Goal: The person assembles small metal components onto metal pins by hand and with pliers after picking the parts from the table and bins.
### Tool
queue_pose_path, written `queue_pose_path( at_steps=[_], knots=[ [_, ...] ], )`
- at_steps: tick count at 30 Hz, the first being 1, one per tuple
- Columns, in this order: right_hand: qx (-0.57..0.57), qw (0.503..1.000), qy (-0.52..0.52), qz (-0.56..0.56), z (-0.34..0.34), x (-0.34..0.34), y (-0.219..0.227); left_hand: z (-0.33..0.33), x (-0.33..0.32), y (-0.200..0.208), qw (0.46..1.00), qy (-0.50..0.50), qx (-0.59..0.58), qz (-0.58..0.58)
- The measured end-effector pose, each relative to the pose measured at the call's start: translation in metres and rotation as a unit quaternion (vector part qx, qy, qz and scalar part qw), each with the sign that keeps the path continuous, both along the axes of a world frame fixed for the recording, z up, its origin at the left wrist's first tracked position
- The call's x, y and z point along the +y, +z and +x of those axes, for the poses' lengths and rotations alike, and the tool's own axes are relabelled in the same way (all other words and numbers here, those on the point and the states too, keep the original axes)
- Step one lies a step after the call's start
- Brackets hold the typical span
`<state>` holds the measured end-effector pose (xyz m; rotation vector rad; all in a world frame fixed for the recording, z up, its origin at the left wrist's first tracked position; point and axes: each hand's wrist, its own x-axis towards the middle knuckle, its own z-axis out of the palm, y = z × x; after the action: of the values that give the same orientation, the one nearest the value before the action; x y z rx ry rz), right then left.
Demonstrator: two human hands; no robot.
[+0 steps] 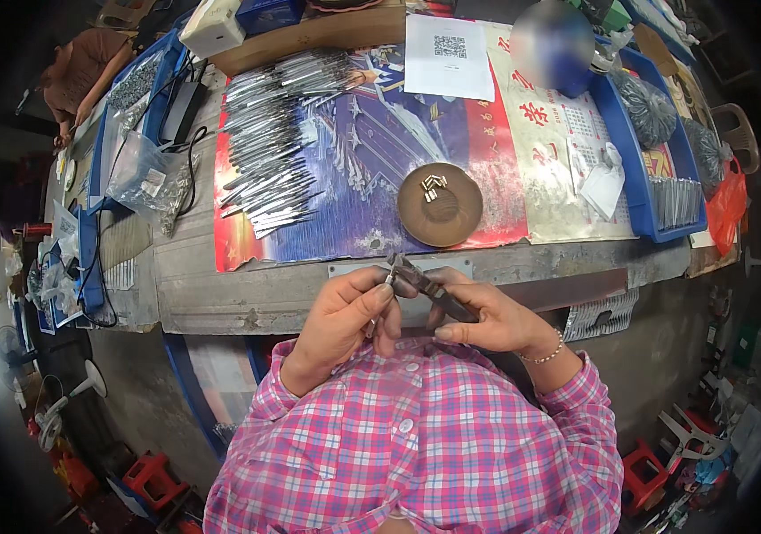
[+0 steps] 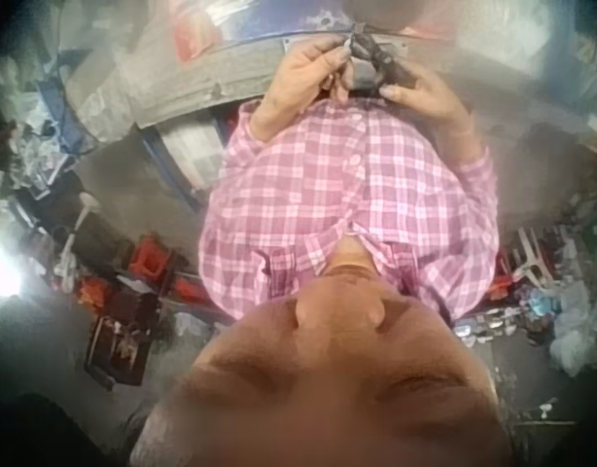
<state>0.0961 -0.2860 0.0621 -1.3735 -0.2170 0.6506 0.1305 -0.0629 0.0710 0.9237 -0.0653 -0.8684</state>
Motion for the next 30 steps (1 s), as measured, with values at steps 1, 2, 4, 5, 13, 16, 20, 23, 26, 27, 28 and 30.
queue_pose_path(
  at_steps=[1, 2, 4, 5, 13, 16, 20, 23, 26, 27, 28, 30],
  knots=[
    [0.004, 1.000, 0.003, 0.008, -0.001, 0.000, -0.001, 0.000, 0.000, 0.000, 1.000, -0.009, -0.002, 0.008],
    [0.004, 1.000, 0.002, 0.008, -0.001, -0.001, -0.002, 0.000, 0.000, 0.000, 1.000, -0.018, -0.003, 0.017],
    [-0.040, 0.999, 0.023, -0.015, 0.001, -0.004, -0.006, 0.001, 0.000, 0.000, 1.000, -0.022, -0.001, 0.018],
    [-0.039, 0.999, 0.022, -0.015, 0.001, -0.003, -0.006, 0.001, 0.000, 0.000, 0.999, -0.026, 0.000, 0.019],
    [-0.211, 0.970, -0.005, -0.120, 0.005, -0.002, -0.007, 0.009, 0.001, -0.006, 0.992, -0.060, 0.092, -0.060],
    [-0.196, 0.971, -0.023, -0.132, 0.004, -0.001, -0.008, 0.010, 0.003, -0.010, 0.990, -0.069, 0.112, -0.056],
    [-0.225, 0.956, -0.029, -0.187, 0.000, 0.000, -0.009, 0.007, -0.002, -0.009, 0.987, -0.061, -0.050, 0.139],
    [-0.230, 0.942, -0.059, -0.237, -0.001, 0.009, -0.011, 0.001, -0.011, -0.028, 0.835, 0.040, -0.415, 0.358],
    [-0.209, 0.936, -0.063, -0.276, -0.002, 0.013, -0.013, 0.003, -0.017, -0.043, 0.676, 0.103, -0.582, 0.439],
    [-0.214, 0.936, -0.074, -0.268, -0.003, 0.013, -0.014, 0.005, -0.016, -0.038, 0.676, 0.102, -0.582, 0.439],
    [-0.219, 0.936, -0.085, -0.261, -0.003, 0.013, -0.015, 0.008, -0.014, -0.029, 0.828, 0.035, -0.411, 0.379],
    [-0.224, 0.941, -0.083, -0.238, -0.002, 0.012, -0.010, 0.010, -0.008, -0.025, 0.930, -0.035, -0.215, 0.297]
  ],
)
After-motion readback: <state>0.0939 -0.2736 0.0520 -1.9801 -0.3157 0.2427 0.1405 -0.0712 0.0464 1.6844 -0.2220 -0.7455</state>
